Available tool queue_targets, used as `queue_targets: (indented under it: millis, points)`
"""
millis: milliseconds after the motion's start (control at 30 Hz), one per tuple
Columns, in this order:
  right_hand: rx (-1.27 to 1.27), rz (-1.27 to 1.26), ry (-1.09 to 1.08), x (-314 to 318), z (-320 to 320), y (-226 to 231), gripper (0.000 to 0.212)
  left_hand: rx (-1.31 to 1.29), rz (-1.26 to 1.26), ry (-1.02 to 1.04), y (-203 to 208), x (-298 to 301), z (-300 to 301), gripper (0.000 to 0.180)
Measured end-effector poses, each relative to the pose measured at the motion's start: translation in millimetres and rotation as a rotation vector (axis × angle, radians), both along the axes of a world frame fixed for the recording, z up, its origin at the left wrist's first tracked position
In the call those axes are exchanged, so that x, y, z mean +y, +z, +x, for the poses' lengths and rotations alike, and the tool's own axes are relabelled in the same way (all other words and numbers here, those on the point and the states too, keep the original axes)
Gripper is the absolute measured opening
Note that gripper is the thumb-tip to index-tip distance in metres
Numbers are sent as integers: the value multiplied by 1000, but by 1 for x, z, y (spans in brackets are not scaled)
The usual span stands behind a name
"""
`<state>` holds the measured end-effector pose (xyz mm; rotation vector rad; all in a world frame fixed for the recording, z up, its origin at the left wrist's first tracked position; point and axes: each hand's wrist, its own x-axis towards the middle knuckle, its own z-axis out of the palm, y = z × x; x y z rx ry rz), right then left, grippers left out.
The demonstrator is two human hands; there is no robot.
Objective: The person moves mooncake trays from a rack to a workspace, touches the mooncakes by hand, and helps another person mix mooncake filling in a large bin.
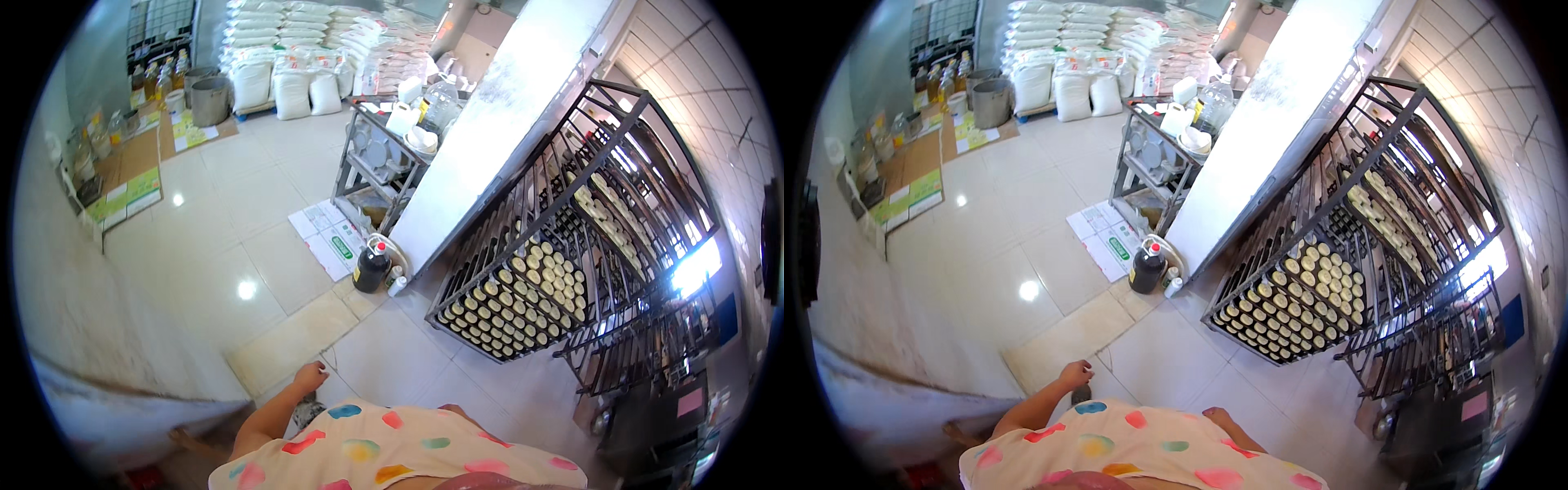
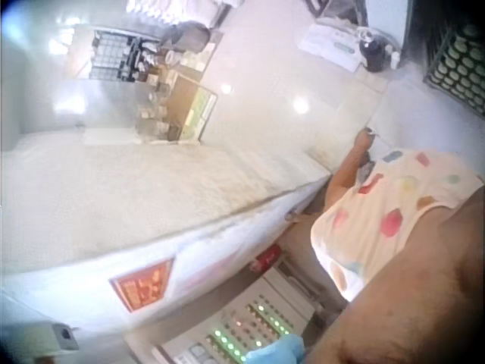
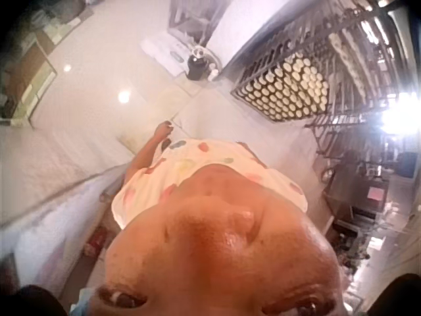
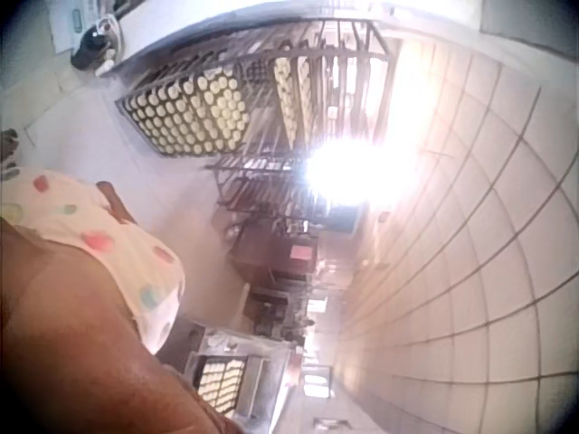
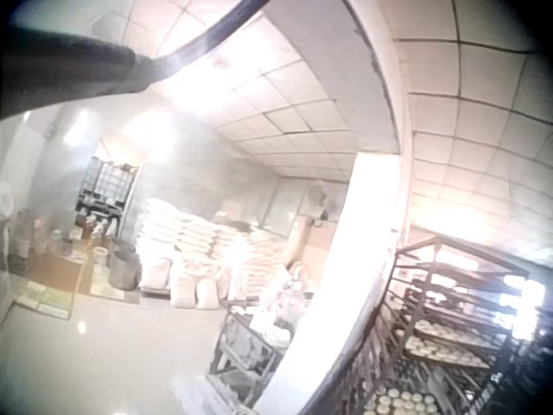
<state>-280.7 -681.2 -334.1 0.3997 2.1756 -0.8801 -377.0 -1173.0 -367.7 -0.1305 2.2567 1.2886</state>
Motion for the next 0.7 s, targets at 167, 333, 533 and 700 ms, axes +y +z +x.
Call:
queue_targets:
  millis: [167,333,533,700]
  points:
    - [43,41,99,-85,-56,-7,38,61,-99,-192,11,-56,-91,38]
    - [-18,-23,-155,-141,-103,35,32,-6,-166,-196,9,-92,-134,39]
    - [-53,-26,-214,-131,-105,31,24,-99,-169,-284,8,-96,-159,41]
    - [-35,23,-4,-103,-84,11,19,-45,-137,-368,19,-72,-186,41]
